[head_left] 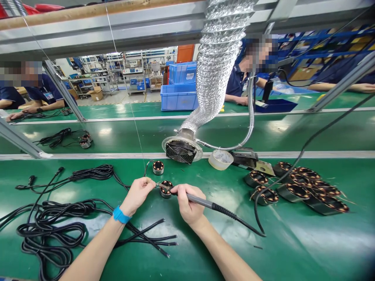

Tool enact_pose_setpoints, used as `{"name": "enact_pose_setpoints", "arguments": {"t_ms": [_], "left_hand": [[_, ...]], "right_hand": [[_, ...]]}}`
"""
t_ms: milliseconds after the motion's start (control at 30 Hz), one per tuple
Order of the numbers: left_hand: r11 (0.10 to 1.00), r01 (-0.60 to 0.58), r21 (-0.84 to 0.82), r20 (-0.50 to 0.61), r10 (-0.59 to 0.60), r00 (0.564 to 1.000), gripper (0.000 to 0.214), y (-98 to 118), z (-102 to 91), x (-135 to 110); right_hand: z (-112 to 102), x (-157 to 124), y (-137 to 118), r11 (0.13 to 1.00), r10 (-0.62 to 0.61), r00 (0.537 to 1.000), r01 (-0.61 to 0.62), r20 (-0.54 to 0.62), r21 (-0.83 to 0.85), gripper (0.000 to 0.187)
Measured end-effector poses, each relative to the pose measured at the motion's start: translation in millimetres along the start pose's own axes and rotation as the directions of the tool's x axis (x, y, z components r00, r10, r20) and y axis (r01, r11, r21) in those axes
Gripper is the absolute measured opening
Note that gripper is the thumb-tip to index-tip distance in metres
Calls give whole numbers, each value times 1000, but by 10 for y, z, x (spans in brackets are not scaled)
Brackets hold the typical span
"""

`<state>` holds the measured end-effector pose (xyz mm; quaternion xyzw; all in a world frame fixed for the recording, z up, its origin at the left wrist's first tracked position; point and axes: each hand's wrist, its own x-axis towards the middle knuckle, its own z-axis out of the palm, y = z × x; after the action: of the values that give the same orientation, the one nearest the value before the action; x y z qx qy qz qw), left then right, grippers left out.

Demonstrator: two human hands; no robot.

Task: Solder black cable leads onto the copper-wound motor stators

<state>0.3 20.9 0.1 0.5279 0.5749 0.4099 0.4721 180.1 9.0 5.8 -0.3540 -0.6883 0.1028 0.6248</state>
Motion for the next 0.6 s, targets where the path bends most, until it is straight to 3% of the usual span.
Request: {"name": "enact_pose_setpoints", "arguments": {"t_ms": [333, 600], "left_hand": [[1000, 7, -23, -8, -7, 1000, 36, 2, -4, -5], [999, 13, -36, 1, -13, 1000, 35, 13, -3, -10]], "right_hand": [[1, -23, 18, 997, 71, 997, -72, 22, 4, 39], [-11, -73, 72, 985, 170, 981, -165, -94, 56, 34]]}}
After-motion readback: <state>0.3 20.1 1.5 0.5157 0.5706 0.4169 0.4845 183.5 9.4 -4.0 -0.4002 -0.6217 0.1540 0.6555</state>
